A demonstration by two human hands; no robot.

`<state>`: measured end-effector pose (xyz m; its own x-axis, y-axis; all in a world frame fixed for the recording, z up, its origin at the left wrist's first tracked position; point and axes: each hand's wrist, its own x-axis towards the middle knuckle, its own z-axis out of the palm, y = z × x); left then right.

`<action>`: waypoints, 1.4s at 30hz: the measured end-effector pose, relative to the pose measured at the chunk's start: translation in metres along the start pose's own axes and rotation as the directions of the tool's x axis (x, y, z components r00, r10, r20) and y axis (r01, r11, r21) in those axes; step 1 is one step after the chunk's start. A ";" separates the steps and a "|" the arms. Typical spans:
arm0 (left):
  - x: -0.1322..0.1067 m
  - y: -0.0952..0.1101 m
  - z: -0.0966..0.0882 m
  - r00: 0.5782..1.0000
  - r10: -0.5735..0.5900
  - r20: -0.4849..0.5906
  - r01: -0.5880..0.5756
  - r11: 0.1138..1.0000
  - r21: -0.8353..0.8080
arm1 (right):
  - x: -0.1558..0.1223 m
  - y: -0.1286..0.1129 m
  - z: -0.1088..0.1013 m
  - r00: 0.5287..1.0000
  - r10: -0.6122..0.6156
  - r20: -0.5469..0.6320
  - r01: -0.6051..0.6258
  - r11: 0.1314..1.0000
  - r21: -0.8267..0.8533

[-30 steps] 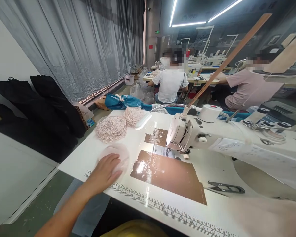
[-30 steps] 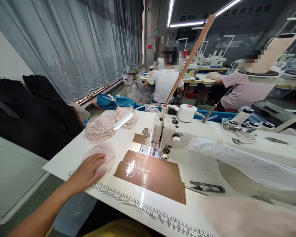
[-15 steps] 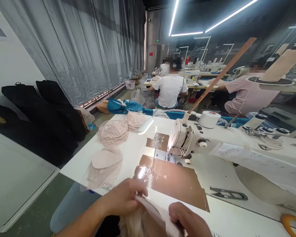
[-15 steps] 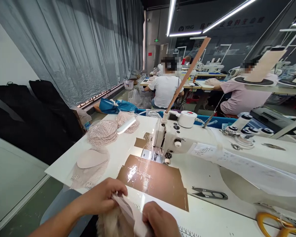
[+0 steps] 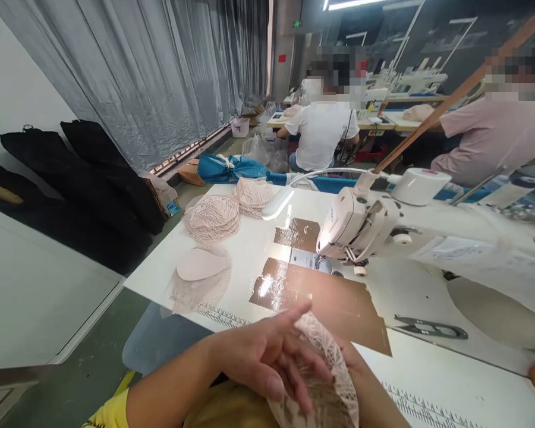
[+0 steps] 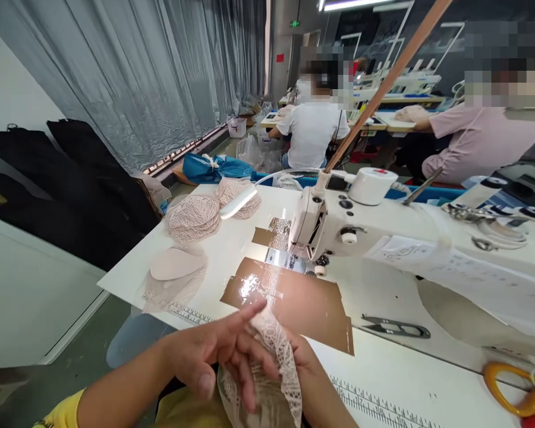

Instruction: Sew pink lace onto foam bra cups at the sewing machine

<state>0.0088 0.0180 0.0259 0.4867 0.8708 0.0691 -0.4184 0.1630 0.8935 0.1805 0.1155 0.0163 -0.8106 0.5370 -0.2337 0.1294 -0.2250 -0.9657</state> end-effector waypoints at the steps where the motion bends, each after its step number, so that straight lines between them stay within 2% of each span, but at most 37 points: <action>1: -0.005 -0.001 -0.004 0.999 0.027 -0.031 -0.027 1.000 -0.001 | -0.002 0.003 -0.002 0.999 0.048 0.018 -0.049 0.994 0.099; 3: -0.013 -0.002 -0.011 0.985 0.087 -0.149 -0.082 0.996 0.036 | -0.005 0.008 -0.006 0.994 0.106 0.008 -0.104 0.959 0.263; 4: -0.016 -0.004 -0.014 0.959 0.116 -0.259 -0.095 0.991 0.092 | -0.005 0.010 -0.007 0.994 0.113 -0.013 -0.103 0.942 0.320; 6: -0.018 -0.006 -0.017 0.860 0.160 -0.484 -0.048 0.971 0.235 | -0.005 0.011 -0.007 0.994 0.104 -0.037 -0.084 0.934 0.346; 7: -0.017 -0.007 -0.017 0.822 0.156 -0.548 -0.001 0.962 0.272 | -0.004 0.011 -0.006 0.995 0.099 -0.031 -0.083 0.937 0.340; 8: -0.015 -0.007 -0.016 0.814 0.129 -0.566 0.037 0.962 0.271 | -0.003 0.010 -0.004 0.995 0.096 -0.025 -0.082 0.940 0.330; 11: -0.010 -0.009 -0.014 0.896 -0.001 -0.443 0.066 0.989 0.131 | -0.001 0.007 -0.001 0.992 0.105 -0.067 -0.075 0.934 0.349; 12: -0.009 -0.009 -0.013 0.905 -0.020 -0.424 0.064 0.994 0.090 | -0.001 0.007 0.000 0.990 0.105 -0.097 -0.061 0.926 0.373; 13: -0.010 -0.009 -0.013 0.900 -0.027 -0.434 0.063 0.996 0.070 | -0.001 0.007 -0.001 0.986 0.104 -0.132 -0.043 0.917 0.396; 17: -0.015 -0.013 -0.013 0.834 -0.053 -0.549 0.101 0.993 0.057 | -0.002 0.008 -0.001 0.959 0.102 -0.263 0.019 0.907 0.421; 20: -0.015 -0.019 -0.007 0.774 -0.046 -0.631 0.037 0.999 -0.028 | -0.001 0.009 0.001 0.916 0.065 -0.396 0.067 0.948 0.310; 23: -0.005 -0.027 0.005 0.694 0.076 -0.716 -0.110 0.994 -0.001 | 0.002 0.014 0.003 0.842 -0.052 -0.538 0.092 0.995 0.048; 26: 0.010 -0.032 0.016 0.616 0.163 -0.771 -0.180 0.982 0.064 | 0.003 0.021 0.002 0.805 -0.238 -0.543 0.129 0.964 -0.231; 28: 0.018 -0.033 0.018 0.568 0.163 -0.807 -0.223 0.974 0.040 | 0.001 0.025 0.001 0.837 -0.239 -0.492 0.157 0.967 -0.203; 31: 0.022 -0.031 0.016 0.493 0.145 -0.858 -0.257 0.966 0.016 | -0.004 0.025 0.001 0.921 -0.071 -0.382 0.136 0.980 0.147; 33: 0.021 -0.028 0.015 0.432 0.139 -0.891 -0.217 0.975 0.046 | -0.005 0.024 0.003 0.960 -0.015 -0.281 0.101 0.950 0.295; 35: 0.019 -0.027 0.015 0.365 0.144 -0.920 -0.133 0.986 0.102 | -0.005 0.022 0.006 0.976 0.031 -0.214 0.037 0.951 0.307; 36: 0.017 -0.028 0.015 0.344 0.150 -0.927 -0.082 0.988 0.129 | -0.004 0.021 0.006 0.979 0.065 -0.191 -0.005 0.953 0.302; 38: 0.015 -0.031 0.015 0.338 0.164 -0.927 -0.005 0.985 0.172 | -0.002 0.019 0.007 0.980 0.114 -0.165 -0.054 0.943 0.329; 40: 0.010 -0.036 0.014 0.379 0.173 -0.909 0.030 0.980 0.199 | 0.000 0.017 0.005 0.976 0.128 -0.175 -0.046 0.911 0.409; 42: 0.003 -0.041 0.009 0.439 0.153 -0.885 0.029 0.982 0.184 | 0.001 0.016 -0.001 0.965 0.154 -0.213 -0.033 0.876 0.481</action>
<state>0.0343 0.0101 -0.0070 -0.5293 0.8178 -0.2259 -0.2555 0.1002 0.9616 0.1825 0.1131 0.0009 -0.6408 0.6565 -0.3980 -0.1345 -0.6064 -0.7837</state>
